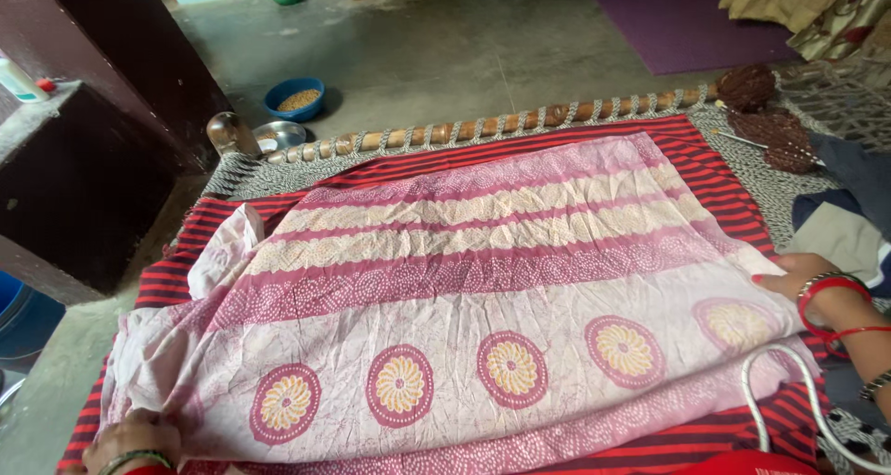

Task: The person irons a large patterned cloth laid on a woven cot. They repeatedly smooth the fabric with an electric iron, repositioning the cloth and ironing different sections to remove wrinkles.

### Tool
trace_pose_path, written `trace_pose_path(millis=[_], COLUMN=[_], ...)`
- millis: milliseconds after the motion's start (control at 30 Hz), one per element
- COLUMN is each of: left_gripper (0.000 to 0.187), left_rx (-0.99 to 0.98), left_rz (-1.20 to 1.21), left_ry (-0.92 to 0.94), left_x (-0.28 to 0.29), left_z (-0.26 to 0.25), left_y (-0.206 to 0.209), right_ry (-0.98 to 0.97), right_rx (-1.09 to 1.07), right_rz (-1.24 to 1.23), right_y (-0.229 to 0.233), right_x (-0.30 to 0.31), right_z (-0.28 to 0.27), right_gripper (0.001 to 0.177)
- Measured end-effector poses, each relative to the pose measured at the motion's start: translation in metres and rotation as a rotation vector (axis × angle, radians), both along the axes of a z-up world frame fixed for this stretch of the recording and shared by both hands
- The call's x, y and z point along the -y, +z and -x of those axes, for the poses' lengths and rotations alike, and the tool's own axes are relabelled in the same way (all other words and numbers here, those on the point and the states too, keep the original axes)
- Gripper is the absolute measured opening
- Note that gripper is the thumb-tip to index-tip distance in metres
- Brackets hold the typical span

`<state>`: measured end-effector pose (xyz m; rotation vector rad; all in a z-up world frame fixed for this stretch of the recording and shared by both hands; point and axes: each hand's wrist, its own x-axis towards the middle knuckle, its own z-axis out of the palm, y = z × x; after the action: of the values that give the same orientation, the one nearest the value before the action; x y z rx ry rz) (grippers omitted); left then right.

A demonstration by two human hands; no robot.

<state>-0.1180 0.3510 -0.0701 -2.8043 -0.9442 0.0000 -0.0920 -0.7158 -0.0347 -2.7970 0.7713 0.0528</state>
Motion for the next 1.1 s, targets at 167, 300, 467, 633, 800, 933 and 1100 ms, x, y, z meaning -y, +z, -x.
trace_pose_path(millis=[167, 300, 467, 633, 800, 933, 1100], left_gripper=[0.059, 0.023, 0.070, 0.086, 0.091, 0.084, 0.082], left_rx=[0.457, 0.181, -0.495, -0.515, -0.302, -0.165, 0.063], left_rz=[0.078, 0.135, 0.256, 0.257, 0.389, 0.357, 0.275], left_ry=[-0.352, -0.999, -1.244, -1.141, -0.781, -0.572, -0.436], left_x=[0.109, 0.280, 0.457, 0.483, 0.402, 0.313, 0.253], left_z=[-0.015, -0.053, -0.046, -0.072, -0.130, -0.165, -0.188], left_y=[0.064, 0.095, 0.101, 0.088, 0.064, 0.055, 0.050], right_ry=[0.310, 0.647, 1.106, 1.063, 0.693, 0.492, 0.387], right_rx=[0.414, 0.444, 0.263, -0.050, 0.037, 0.103, 0.157], right_rz=[0.214, -0.129, 0.049, 0.200, 0.431, 0.433, 0.445], right_y=[0.004, -0.006, 0.012, 0.003, -0.031, -0.051, -0.057], right_x=[-0.055, -0.195, -0.332, -0.337, -0.242, -0.151, -0.129], right_z=[-0.016, -0.011, 0.010, -0.016, -0.077, -0.114, -0.122], right_gripper=[0.042, 0.032, 0.054, 0.070, 0.072, 0.073, 0.070])
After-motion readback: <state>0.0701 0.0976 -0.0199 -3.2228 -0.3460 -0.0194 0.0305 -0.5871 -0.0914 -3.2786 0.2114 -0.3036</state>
